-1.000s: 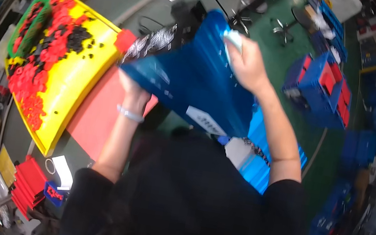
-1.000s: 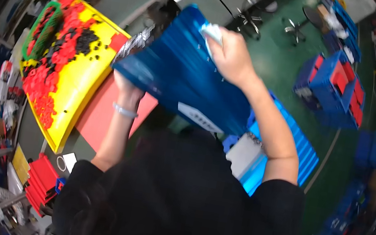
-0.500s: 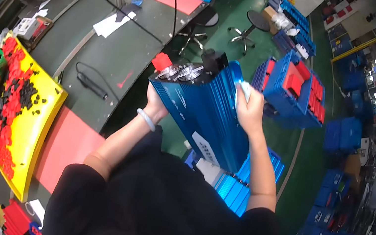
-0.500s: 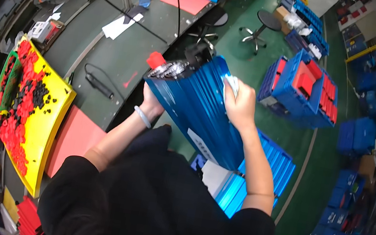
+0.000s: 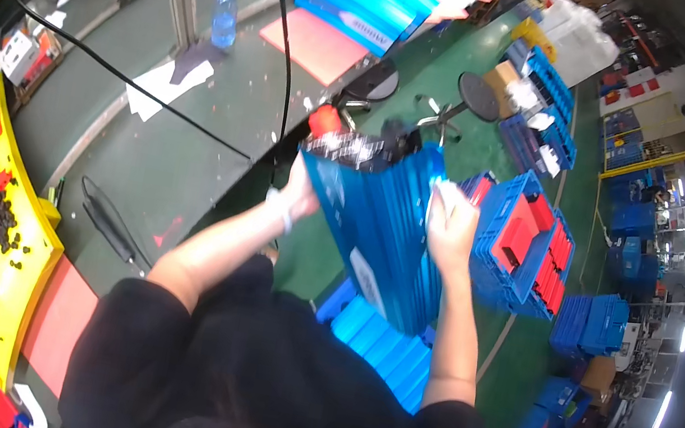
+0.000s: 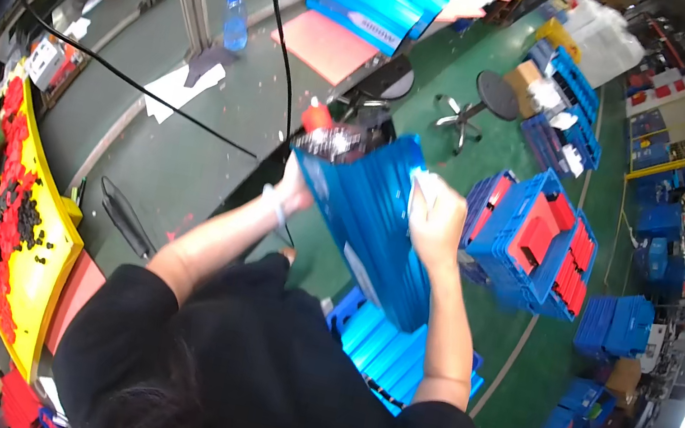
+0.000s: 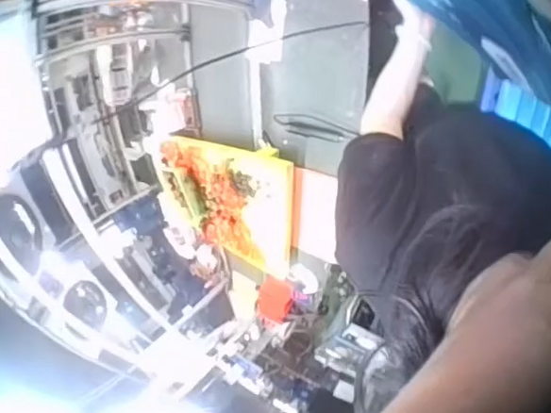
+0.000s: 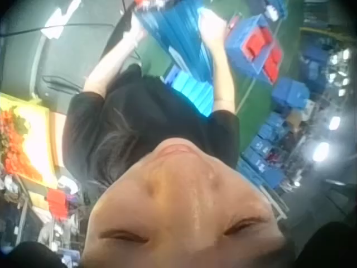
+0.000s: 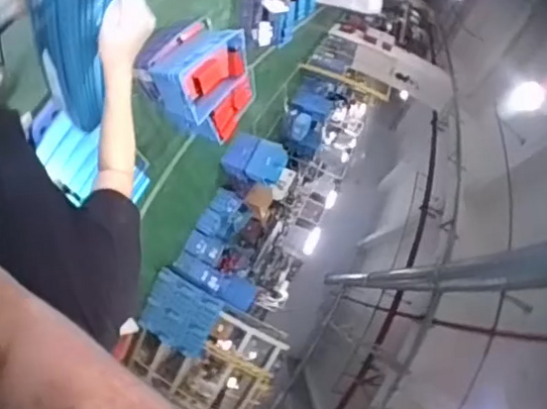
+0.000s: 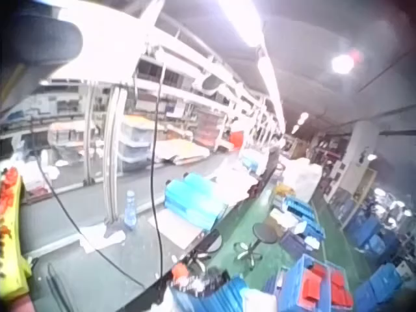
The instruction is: The person assembles an electronic device by fitting a fan module into a blue metal housing, installing protective plastic caps, and securing components with an electric screwdriver.
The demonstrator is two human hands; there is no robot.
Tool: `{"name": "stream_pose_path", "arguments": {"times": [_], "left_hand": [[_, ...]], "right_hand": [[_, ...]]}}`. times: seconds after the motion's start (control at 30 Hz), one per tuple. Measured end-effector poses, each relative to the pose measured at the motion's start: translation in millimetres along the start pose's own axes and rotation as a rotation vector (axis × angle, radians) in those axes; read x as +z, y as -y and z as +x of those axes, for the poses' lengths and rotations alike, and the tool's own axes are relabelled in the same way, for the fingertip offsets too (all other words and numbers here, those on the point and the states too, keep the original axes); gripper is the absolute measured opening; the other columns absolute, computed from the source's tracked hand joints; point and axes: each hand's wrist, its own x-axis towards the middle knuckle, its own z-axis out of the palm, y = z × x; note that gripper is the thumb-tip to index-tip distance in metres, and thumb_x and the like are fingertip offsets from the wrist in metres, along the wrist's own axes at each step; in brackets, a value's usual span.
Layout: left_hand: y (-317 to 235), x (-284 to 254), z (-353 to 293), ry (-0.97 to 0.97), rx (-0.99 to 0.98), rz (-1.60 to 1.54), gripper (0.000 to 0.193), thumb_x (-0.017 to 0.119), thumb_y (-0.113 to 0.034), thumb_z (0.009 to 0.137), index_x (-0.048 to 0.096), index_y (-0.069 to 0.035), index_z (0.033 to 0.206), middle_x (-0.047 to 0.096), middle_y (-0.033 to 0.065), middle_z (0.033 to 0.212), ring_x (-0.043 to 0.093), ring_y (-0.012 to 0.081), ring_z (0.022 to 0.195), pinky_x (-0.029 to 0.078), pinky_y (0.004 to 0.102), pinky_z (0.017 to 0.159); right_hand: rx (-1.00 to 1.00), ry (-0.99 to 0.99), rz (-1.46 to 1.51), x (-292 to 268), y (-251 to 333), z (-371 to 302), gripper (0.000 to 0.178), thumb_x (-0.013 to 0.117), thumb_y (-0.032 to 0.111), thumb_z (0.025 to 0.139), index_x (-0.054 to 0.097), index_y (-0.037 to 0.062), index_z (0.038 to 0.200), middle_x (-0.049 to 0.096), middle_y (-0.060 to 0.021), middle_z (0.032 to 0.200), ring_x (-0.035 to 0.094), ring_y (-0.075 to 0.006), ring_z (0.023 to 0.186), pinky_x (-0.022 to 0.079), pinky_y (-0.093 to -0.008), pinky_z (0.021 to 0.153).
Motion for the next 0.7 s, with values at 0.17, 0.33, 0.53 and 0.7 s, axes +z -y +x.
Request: {"name": "stream_pose_path", "arguments": {"times": [0.17, 0.33, 0.53, 0.7], "left_hand": [[-31, -35, 74, -0.197, 0.089, 0.154, 0.068, 0.028, -0.061, 0.090, 0.036, -0.009, 0.134, 0.047, 0.0131, 0.131, 0.049, 0.0252, 0.115, 0.023, 0.0471, 0.107], [-48, -57, 29, -0.315, -0.039, 0.407, 0.064, 0.028, -0.058, 0.092, 0.046, -0.009, 0.128, 0.058, 0.0061, 0.113, 0.058, 0.0162, 0.098, 0.041, 0.0247, 0.079], [-45, -69, -18, -0.519, 0.177, 0.441, 0.060, 0.029, -0.055, 0.093, 0.051, -0.007, 0.120, 0.060, 0.0036, 0.102, 0.058, 0.0125, 0.091, 0.036, 0.0264, 0.084], [-25, -81, -35, -0.723, 0.392, 0.274, 0.058, 0.029, -0.053, 0.094, 0.051, -0.005, 0.119, 0.061, 0.0047, 0.099, 0.059, 0.0138, 0.085, 0.040, 0.0233, 0.073]], "right_hand": [[0.022, 0.107, -0.012, 21, -25, 80, 0.013, 0.056, 0.012, 0.083, 0.064, 0.0019, 0.087, 0.059, -0.0160, 0.068, 0.059, -0.0304, 0.061, 0.046, -0.0338, 0.058], [-0.089, 0.206, -0.031, 67, -74, 162, 0.017, 0.056, 0.014, 0.084, 0.066, 0.0040, 0.094, 0.062, -0.0160, 0.073, 0.061, -0.0305, 0.065, 0.047, -0.0346, 0.061], [-0.421, 0.242, -0.037, 131, -113, 237, 0.019, 0.054, 0.018, 0.085, 0.067, 0.0093, 0.096, 0.066, -0.0123, 0.090, 0.063, -0.0297, 0.077, 0.050, -0.0369, 0.069], [-0.599, 0.274, -0.015, 190, -128, 299, 0.021, 0.052, 0.020, 0.086, 0.065, 0.0091, 0.099, 0.065, -0.0123, 0.088, 0.063, -0.0297, 0.075, 0.050, -0.0385, 0.067]]}}
